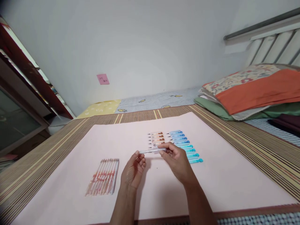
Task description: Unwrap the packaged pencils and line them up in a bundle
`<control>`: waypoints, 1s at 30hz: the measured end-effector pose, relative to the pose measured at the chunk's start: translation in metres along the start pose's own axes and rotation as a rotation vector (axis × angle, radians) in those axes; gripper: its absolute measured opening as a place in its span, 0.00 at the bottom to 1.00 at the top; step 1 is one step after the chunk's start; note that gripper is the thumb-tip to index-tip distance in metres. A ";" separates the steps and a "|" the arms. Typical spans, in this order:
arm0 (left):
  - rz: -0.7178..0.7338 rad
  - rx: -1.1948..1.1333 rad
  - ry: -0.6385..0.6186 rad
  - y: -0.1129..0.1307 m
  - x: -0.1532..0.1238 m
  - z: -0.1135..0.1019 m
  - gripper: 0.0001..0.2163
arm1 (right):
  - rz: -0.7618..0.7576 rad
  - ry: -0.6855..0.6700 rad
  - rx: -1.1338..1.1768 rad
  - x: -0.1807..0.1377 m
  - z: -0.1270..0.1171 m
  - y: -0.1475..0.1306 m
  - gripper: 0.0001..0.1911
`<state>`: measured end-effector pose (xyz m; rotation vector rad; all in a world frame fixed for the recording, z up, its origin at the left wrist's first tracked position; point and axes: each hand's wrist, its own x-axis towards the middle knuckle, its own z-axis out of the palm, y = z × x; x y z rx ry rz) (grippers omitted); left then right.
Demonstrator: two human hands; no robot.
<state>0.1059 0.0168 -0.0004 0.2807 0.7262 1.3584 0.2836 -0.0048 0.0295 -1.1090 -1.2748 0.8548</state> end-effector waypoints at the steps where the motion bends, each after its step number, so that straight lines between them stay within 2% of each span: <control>1: -0.010 0.018 -0.005 0.000 0.000 0.000 0.09 | -0.008 -0.010 -0.004 0.000 0.000 0.000 0.13; 10: -0.052 0.058 0.009 0.002 0.000 -0.001 0.14 | -0.101 -0.099 -0.167 -0.002 -0.006 -0.002 0.08; 14: -0.029 0.054 -0.010 0.002 0.000 -0.002 0.13 | -0.086 -0.131 -0.206 -0.002 -0.006 -0.005 0.07; 20: -0.022 0.033 -0.090 0.006 -0.001 -0.004 0.12 | -0.001 -0.145 -0.106 -0.004 -0.005 -0.008 0.11; 27: 0.000 0.042 -0.218 0.005 -0.006 -0.001 0.11 | 0.082 0.034 0.028 -0.003 0.004 -0.004 0.13; 30: -0.010 0.052 -0.245 0.003 -0.007 0.000 0.10 | 0.075 -0.008 0.130 -0.003 0.014 0.002 0.14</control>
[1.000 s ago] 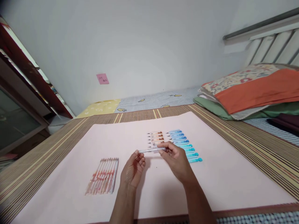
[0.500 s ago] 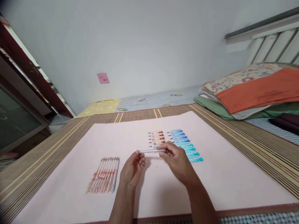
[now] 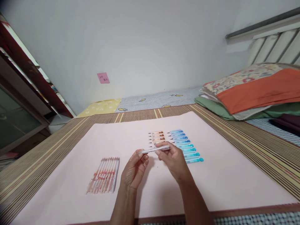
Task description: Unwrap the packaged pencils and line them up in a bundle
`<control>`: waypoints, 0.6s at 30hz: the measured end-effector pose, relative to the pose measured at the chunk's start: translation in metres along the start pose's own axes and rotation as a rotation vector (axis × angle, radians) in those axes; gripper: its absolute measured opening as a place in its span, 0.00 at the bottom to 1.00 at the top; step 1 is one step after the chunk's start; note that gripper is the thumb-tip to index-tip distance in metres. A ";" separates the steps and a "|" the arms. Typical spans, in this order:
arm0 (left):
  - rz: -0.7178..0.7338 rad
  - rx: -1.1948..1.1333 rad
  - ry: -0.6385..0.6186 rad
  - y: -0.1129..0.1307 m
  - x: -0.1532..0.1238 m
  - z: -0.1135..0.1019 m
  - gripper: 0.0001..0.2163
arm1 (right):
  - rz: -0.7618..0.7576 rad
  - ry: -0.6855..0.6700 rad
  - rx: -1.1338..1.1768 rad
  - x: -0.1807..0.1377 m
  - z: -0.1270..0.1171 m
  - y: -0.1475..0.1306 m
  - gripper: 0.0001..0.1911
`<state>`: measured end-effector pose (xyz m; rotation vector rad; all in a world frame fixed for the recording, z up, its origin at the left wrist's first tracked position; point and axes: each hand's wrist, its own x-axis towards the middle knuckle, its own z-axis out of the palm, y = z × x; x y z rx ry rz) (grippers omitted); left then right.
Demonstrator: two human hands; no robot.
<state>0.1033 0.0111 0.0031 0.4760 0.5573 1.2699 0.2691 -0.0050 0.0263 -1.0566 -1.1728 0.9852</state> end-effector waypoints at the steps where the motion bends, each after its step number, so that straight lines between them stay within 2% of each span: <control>1: -0.007 0.005 -0.009 -0.001 0.000 0.000 0.10 | -0.015 -0.033 0.034 0.000 0.004 0.002 0.15; 3: -0.021 0.011 -0.017 -0.001 0.001 0.000 0.09 | -0.044 -0.086 0.081 0.000 0.011 0.006 0.14; 5: -0.029 0.018 -0.021 -0.001 0.000 0.001 0.09 | -0.058 -0.078 0.091 0.000 0.017 0.007 0.13; 8: 0.003 0.014 -0.040 0.000 -0.002 0.003 0.09 | -0.048 0.036 0.065 0.000 0.023 0.007 0.13; 12: 0.046 0.032 -0.107 0.002 -0.006 0.009 0.14 | 0.004 0.193 0.002 0.000 0.027 0.005 0.16; 15: 0.001 0.076 -0.144 0.003 -0.009 0.011 0.22 | 0.009 0.243 0.000 0.001 0.026 0.005 0.18; 18: -0.032 0.149 -0.130 0.001 -0.007 0.008 0.17 | -0.001 0.257 -0.004 0.001 0.026 0.005 0.17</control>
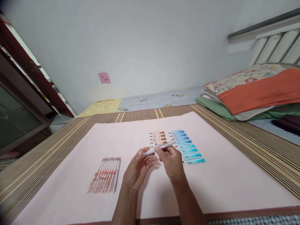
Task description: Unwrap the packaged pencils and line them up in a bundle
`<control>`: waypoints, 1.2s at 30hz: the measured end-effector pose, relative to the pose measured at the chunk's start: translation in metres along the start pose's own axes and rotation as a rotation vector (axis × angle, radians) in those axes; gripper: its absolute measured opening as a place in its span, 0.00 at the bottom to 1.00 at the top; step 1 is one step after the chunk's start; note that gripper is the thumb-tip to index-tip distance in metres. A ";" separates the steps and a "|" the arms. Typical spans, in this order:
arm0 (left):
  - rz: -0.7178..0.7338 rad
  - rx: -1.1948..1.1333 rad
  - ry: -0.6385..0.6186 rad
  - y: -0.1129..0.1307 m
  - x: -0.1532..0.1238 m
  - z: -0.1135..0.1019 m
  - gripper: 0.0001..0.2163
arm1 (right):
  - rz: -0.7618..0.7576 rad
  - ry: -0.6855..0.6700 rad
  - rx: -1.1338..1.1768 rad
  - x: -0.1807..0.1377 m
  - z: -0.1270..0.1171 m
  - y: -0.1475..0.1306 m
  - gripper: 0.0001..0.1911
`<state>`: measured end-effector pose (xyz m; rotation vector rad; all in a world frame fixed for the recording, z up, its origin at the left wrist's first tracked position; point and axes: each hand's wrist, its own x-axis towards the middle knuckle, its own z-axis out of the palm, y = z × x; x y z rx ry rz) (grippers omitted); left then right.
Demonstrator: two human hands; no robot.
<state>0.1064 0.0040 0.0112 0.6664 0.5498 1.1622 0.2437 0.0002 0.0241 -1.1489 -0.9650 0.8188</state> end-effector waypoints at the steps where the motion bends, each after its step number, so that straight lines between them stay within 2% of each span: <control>1: -0.004 0.041 0.016 -0.001 0.001 -0.001 0.17 | -0.001 -0.001 -0.007 0.000 0.000 0.000 0.17; 3: 0.019 0.125 0.046 -0.004 0.004 -0.003 0.17 | 0.007 0.005 -0.024 0.000 0.000 -0.001 0.17; 6: 0.130 0.209 0.061 -0.005 0.005 -0.003 0.11 | 0.045 0.031 -0.024 0.000 0.000 0.001 0.19; 8: 0.188 0.227 0.051 -0.004 0.003 0.000 0.12 | 0.080 0.040 0.005 0.000 0.000 0.002 0.21; 10: 0.175 0.199 0.018 -0.002 0.000 0.003 0.19 | 0.104 0.034 0.038 0.000 0.000 0.003 0.21; 12: 0.108 0.160 -0.030 -0.001 -0.001 0.006 0.21 | 0.104 0.035 0.054 0.000 0.000 0.002 0.21; 16: 0.028 0.189 -0.057 -0.004 0.001 0.005 0.16 | 0.070 0.019 0.007 -0.002 0.001 -0.002 0.21; 20: 0.133 0.258 -0.003 -0.006 0.003 0.003 0.10 | 0.087 0.029 -0.049 -0.001 0.001 -0.001 0.22; 23: 0.180 0.263 0.017 -0.006 0.003 0.003 0.10 | 0.127 -0.102 -0.047 0.001 -0.003 0.000 0.24; 25: 0.166 0.230 0.009 -0.006 0.002 0.004 0.09 | 0.131 -0.247 -0.007 0.003 -0.008 0.001 0.24; 27: 0.142 0.199 0.006 -0.005 0.002 0.004 0.11 | 0.125 -0.311 0.065 0.004 -0.012 0.003 0.23; 30: 0.111 0.166 0.015 -0.005 0.002 0.004 0.12 | 0.113 -0.296 0.158 0.004 -0.014 0.006 0.21; 33: 0.112 0.149 0.009 -0.006 0.002 0.004 0.12 | 0.104 -0.271 0.155 0.003 -0.011 0.007 0.20; 36: 0.165 0.160 0.005 -0.007 0.002 0.005 0.10 | 0.116 -0.171 0.110 0.001 -0.005 0.005 0.18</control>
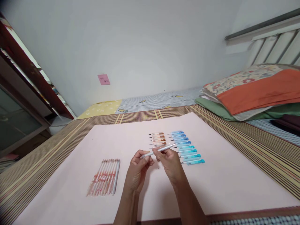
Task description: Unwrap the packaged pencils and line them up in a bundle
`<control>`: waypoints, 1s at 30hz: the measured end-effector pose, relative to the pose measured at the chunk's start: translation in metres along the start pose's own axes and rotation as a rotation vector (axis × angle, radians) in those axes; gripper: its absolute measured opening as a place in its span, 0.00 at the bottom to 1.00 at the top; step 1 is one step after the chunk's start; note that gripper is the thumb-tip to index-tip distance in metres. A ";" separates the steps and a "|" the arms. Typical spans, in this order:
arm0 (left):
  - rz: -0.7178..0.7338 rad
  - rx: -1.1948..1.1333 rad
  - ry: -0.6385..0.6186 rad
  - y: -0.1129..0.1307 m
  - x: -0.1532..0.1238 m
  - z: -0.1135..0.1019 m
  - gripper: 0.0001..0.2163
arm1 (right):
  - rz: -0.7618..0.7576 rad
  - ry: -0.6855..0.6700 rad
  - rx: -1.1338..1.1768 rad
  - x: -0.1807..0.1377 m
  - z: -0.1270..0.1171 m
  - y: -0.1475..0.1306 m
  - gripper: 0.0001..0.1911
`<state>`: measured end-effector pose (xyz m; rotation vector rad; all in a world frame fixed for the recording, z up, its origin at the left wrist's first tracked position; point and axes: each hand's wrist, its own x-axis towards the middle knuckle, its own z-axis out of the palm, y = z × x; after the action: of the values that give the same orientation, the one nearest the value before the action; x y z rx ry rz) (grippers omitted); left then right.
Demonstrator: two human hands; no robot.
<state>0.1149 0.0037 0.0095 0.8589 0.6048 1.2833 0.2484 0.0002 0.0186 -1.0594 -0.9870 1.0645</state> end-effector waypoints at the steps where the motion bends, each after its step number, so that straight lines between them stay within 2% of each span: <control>1: 0.014 0.003 0.001 0.000 0.000 0.000 0.11 | 0.004 0.022 -0.002 -0.001 0.002 -0.001 0.18; 4: 0.024 -0.012 0.006 0.000 0.000 0.001 0.10 | 0.025 -0.050 0.065 -0.003 0.002 -0.003 0.18; 8: 0.012 -0.038 0.028 0.002 0.001 -0.001 0.08 | 0.051 -0.167 0.173 -0.002 -0.002 0.001 0.25; 11: 0.010 -0.044 0.012 0.002 0.001 -0.002 0.09 | 0.024 -0.147 0.191 0.000 -0.001 0.006 0.19; 15: 0.029 -0.022 -0.004 0.001 0.000 -0.002 0.09 | 0.002 -0.042 0.182 0.000 0.006 0.008 0.15; 17: 0.038 -0.006 -0.002 0.001 0.000 -0.001 0.09 | 0.008 -0.021 0.195 0.000 0.009 0.008 0.15; 25: -0.005 -0.056 0.021 0.003 0.001 -0.001 0.10 | 0.050 -0.114 0.283 -0.001 0.009 0.012 0.20; 30: 0.053 -0.029 0.036 0.003 0.000 0.000 0.09 | 0.039 -0.025 0.273 -0.001 0.014 0.015 0.19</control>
<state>0.1129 0.0042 0.0121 0.8345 0.5937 1.3547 0.2317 0.0040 0.0065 -0.8463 -0.8162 1.2093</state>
